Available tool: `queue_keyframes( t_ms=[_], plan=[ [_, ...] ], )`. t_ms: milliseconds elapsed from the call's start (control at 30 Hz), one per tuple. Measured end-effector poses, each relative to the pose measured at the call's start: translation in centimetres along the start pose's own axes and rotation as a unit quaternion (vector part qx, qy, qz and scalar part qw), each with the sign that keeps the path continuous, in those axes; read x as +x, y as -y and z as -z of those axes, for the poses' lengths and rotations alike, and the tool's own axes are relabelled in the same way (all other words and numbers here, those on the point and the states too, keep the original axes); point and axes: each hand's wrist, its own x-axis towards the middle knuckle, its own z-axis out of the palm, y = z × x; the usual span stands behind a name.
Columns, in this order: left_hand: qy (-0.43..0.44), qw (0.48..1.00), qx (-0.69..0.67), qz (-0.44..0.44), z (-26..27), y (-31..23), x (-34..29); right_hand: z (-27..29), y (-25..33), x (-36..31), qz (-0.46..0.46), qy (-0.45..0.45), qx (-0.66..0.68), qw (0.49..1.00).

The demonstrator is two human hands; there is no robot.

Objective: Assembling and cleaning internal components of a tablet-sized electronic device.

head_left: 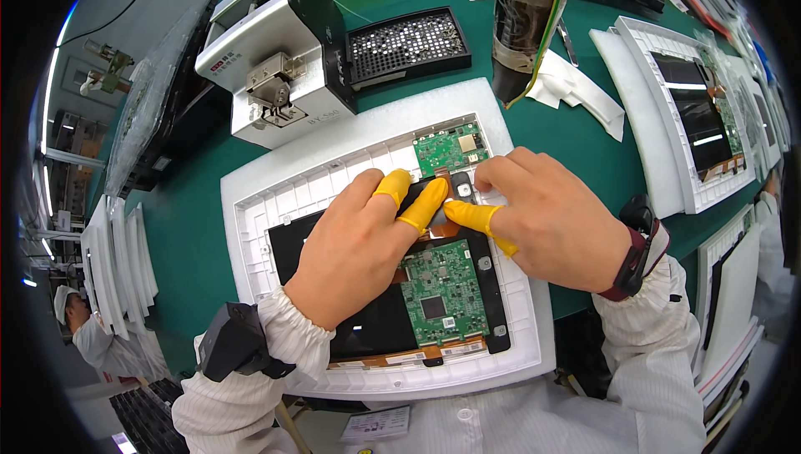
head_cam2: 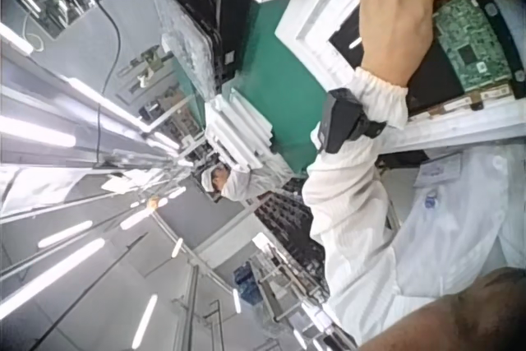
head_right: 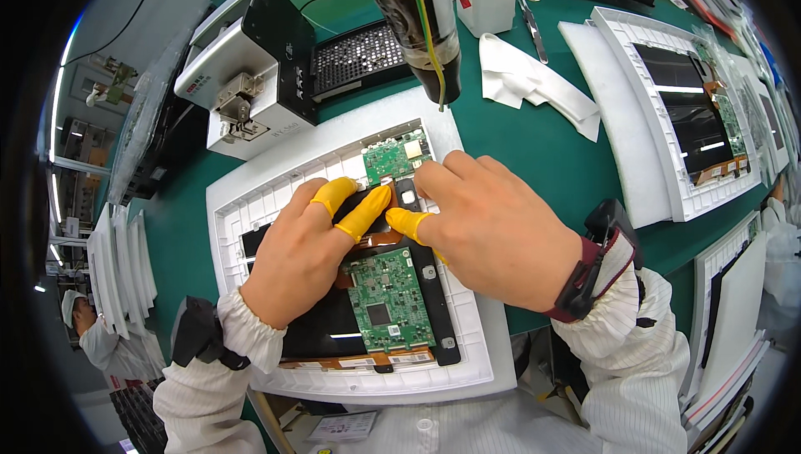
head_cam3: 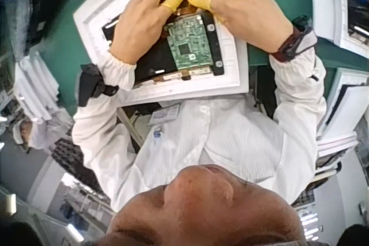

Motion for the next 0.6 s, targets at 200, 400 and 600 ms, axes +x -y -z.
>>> queue_keyframes(
  t_ms=[200, 400, 600],
  plan=[
    [0.007, 1.000, 0.001, 0.003, -0.15, 0.08, -0.05, -0.06, 0.48, -0.06, -0.006, -0.021, 0.012, 1.000],
    [-0.004, 1.000, -0.001, 0.003, -0.03, -0.07, -0.13, -0.04, 0.50, -0.11, -0.002, -0.014, 0.008, 1.000],
    [-0.001, 1.000, 0.002, 0.002, -0.07, -0.01, -0.16, 0.12, 0.69, -0.15, -0.002, -0.025, -0.006, 1.000]
  ],
)
